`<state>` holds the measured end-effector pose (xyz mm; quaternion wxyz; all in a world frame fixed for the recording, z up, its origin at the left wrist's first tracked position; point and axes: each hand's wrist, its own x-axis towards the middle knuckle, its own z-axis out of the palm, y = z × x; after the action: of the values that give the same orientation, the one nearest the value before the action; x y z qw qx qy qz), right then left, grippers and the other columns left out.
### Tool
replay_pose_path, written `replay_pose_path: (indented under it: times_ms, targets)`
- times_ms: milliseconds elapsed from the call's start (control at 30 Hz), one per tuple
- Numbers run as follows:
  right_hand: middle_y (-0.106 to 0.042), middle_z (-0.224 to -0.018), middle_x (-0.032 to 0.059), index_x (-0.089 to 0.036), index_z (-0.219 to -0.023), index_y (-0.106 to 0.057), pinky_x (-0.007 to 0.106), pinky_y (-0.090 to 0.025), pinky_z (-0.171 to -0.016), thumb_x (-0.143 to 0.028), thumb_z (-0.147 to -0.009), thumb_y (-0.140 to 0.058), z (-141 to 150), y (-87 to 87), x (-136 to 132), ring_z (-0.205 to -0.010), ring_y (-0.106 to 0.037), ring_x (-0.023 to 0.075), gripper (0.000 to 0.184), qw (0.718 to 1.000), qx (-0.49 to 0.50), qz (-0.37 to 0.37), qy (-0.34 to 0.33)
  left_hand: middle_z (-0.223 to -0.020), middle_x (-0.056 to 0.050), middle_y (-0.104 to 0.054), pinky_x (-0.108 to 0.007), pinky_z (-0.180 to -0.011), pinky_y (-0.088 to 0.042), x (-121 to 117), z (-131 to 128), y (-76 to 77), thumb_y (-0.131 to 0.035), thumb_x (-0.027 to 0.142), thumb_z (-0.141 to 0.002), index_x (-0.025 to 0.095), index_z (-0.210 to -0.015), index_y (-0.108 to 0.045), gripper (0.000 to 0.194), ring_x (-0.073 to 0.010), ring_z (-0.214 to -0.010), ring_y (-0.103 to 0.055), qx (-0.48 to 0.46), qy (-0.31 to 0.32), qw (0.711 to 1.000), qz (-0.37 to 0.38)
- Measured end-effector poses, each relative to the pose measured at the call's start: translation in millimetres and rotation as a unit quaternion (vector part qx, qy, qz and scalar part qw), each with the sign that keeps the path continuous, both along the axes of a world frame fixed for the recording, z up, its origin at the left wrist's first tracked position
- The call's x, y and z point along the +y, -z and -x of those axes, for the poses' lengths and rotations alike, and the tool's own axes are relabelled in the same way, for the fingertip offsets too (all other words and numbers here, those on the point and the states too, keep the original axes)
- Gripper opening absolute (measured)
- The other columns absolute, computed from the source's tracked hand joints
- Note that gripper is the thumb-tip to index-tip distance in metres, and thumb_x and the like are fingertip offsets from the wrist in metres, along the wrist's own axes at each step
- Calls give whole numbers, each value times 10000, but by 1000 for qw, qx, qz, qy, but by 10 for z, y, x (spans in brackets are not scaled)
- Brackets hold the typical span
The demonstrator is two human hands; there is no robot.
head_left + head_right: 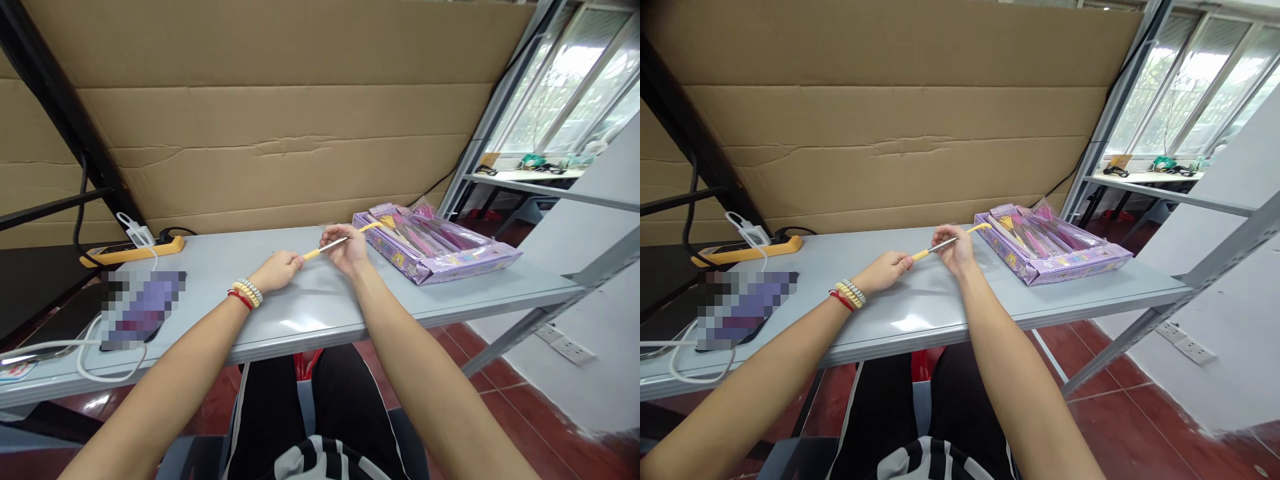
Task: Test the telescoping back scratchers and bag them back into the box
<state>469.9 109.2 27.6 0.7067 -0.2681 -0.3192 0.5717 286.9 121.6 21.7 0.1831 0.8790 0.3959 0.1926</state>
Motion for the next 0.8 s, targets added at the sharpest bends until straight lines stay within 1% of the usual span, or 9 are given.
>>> replay_pose_path:
  times_ms: [33,67,133,200,267,400,533,667,800]
  targets:
    - [-497,-472,-12,-193,-556,-431,222,-416,-437,-279,-758,-466,-50,-21,-22,-434,-480,98,222,998,47,-21,24,-628,-30,-555,-298,-636,-370,-7,-24,9,-304,380,-883,175,-702,-577,386,-166,-619,-475,19,-3,1000,-24]
    - [-448,-447,-34,-196,-549,-401,211,-402,-429,-324,-780,-483,-101,-37,-48,-410,-443,82,277,994,91,-42,48,-649,-46,-578,-309,-676,-379,-16,-48,18,-299,377,-891,177,-697,-578,394,-179,-651,-495,39,-5,998,-44]
    - [-288,-384,-77,-199,-527,-316,186,-301,-355,-401,-812,-493,-192,-55,-94,-330,-286,55,392,982,150,-71,85,-659,-67,-599,-324,-719,-382,-46,-98,32,-287,405,-906,179,-694,-582,428,-193,-669,-516,69,-5,996,-59]
    - [-171,-368,-97,-202,-522,-252,186,-190,-305,-420,-842,-467,-243,-59,-119,-303,-153,48,443,976,178,-76,98,-638,-74,-598,-321,-698,-380,-90,-140,28,-265,456,-911,179,-677,-577,479,-192,-634,-520,77,-3,996,-46]
    - [-126,-369,-103,-206,-529,-213,190,-139,-285,-381,-873,-421,-243,-61,-121,-298,-95,50,438,972,202,-64,99,-607,-78,-581,-313,-634,-362,-142,-173,1,-251,487,-907,178,-640,-562,513,-189,-581,-508,78,-12,997,-25]
    - [-70,-394,-109,-203,-565,-127,181,-115,-275,-269,-874,-411,-141,-78,-107,-298,-58,45,424,972,206,-54,102,-543,-61,-522,-300,-535,-309,-255,-218,-96,-283,493,-899,174,-606,-538,503,-165,-493,-451,73,-44,996,34]
    - [-65,-402,-114,-202,-599,-93,169,-119,-279,-276,-866,-441,-9,-91,-115,-298,-64,37,446,981,173,-36,82,-517,-45,-501,-292,-499,-292,-356,-262,-165,-295,500,-896,167,-614,-543,502,-142,-455,-405,57,-61,993,80]
    - [-100,-386,-108,-201,-602,-107,166,-119,-277,-241,-887,-373,96,-81,-105,-298,-65,44,391,980,186,-6,63,-531,-58,-527,-294,-515,-301,-395,-307,-160,-285,507,-899,158,-651,-574,517,-149,-470,-429,52,-74,993,74]
    - [-113,-383,-106,-200,-577,-145,170,-124,-285,-296,-866,-425,124,-60,-100,-298,-80,44,413,987,147,-9,60,-589,-104,-597,-312,-588,-344,-350,-315,-95,-245,509,-914,149,-680,-617,568,-200,-583,-545,62,-59,996,19]
